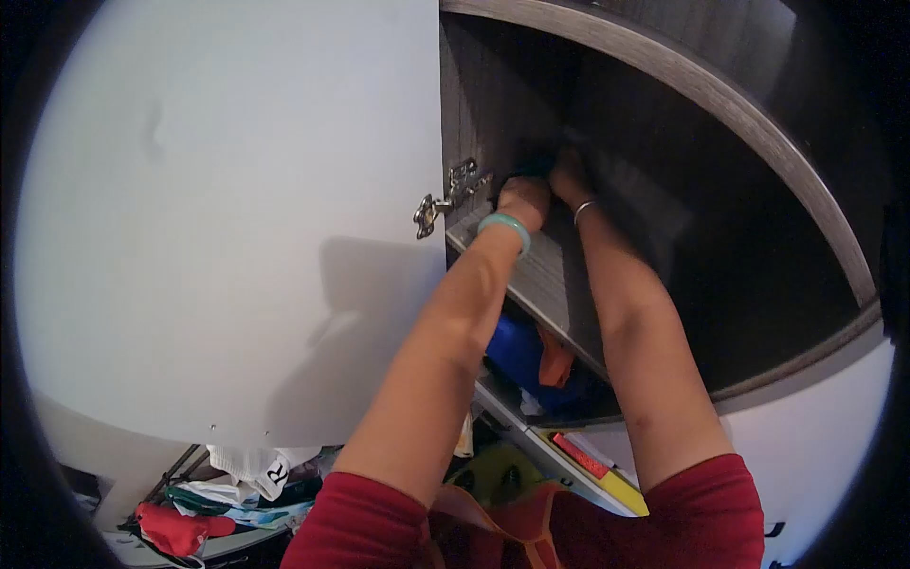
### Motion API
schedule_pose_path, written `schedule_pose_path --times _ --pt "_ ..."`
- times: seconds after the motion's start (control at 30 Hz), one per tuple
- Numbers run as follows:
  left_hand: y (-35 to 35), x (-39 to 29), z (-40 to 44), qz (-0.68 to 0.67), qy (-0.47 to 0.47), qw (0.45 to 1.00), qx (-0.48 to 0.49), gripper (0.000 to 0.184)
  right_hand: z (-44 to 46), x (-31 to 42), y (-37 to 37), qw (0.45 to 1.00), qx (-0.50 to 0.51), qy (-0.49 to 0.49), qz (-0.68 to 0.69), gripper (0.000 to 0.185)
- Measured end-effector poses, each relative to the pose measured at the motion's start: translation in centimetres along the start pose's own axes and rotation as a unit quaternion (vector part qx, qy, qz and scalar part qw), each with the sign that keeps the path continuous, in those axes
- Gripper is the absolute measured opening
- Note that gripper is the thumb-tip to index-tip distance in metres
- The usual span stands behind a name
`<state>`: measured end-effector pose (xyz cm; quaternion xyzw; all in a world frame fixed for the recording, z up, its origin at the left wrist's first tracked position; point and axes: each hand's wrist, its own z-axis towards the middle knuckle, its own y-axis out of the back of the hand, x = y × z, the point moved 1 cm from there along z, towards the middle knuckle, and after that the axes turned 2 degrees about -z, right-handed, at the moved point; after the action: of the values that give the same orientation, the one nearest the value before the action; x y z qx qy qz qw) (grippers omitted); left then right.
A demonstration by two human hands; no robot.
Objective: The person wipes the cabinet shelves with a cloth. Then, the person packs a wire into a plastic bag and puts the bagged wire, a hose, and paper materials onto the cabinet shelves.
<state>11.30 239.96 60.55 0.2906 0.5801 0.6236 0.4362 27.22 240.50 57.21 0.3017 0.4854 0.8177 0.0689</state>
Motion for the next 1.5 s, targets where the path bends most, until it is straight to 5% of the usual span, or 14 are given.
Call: schedule_pose_path --times 0.1,0.13,0.23,0.27,0.6,0.77,1.03,1.23,1.3,1.37,1.43,1.5 --pt "-1.7 2.1 -1.5 -0.071 -0.026 0.995 -0.068 0.026 -2.9 3.0 2.3 0.986 0.067 0.061 -0.138 0.04" --pt "-0.8 2.4 -2.1 -0.007 -0.036 0.999 0.03 0.029 -4.4 4.3 2.9 0.976 0.097 0.076 -0.178 0.039" --pt "1.2 2.8 -6.8 -0.187 0.029 0.982 -0.015 0.031 -8.6 8.1 4.2 0.985 0.062 0.08 -0.141 0.041" --pt "0.3 3.5 -7.9 -0.211 -0.018 0.974 -0.077 0.032 -9.6 9.1 3.9 0.984 0.068 0.067 -0.152 0.042" --pt "0.7 -0.7 -18.1 -0.238 -0.071 0.94 -0.234 0.031 -21.8 11.1 7.9 0.986 0.019 0.119 -0.115 0.03" --pt "-0.9 -6.8 -19.3 -0.27 -0.124 0.934 -0.198 0.034 -27.0 8.4 12.4 0.964 0.067 0.018 -0.258 0.029" --pt "-1.4 -12.6 -24.1 -0.364 -0.181 0.901 -0.154 0.033 -35.1 7.3 17.4 0.905 0.07 0.127 -0.401 0.021" --pt "-2.9 -13.2 -27.1 -0.453 -0.135 0.86 -0.191 0.031 -37.0 8.7 18.0 0.902 0.004 0.188 -0.388 0.012" --pt "-3.7 -13.6 -29.2 -0.58 -0.076 0.81 -0.039 0.033 -38.3 9.2 17.5 0.9 0.007 0.215 -0.378 0.011" --pt "-6.7 -14.3 -31.8 -0.621 -0.081 0.776 -0.082 0.035 -40.3 9.7 16.7 0.92 0.131 0.208 -0.305 0.015" --pt "-8.5 -14.0 -34.9 -0.6 -0.005 0.795 0.088 0.032 -43.2 7.0 13.3 0.942 0.203 0.164 -0.212 0.017" --pt "-12.4 -14.0 -38.6 -0.63 -0.021 0.775 0.037 0.029 -46.2 4.7 10.4 0.95 0.262 0.133 -0.11 0.019"
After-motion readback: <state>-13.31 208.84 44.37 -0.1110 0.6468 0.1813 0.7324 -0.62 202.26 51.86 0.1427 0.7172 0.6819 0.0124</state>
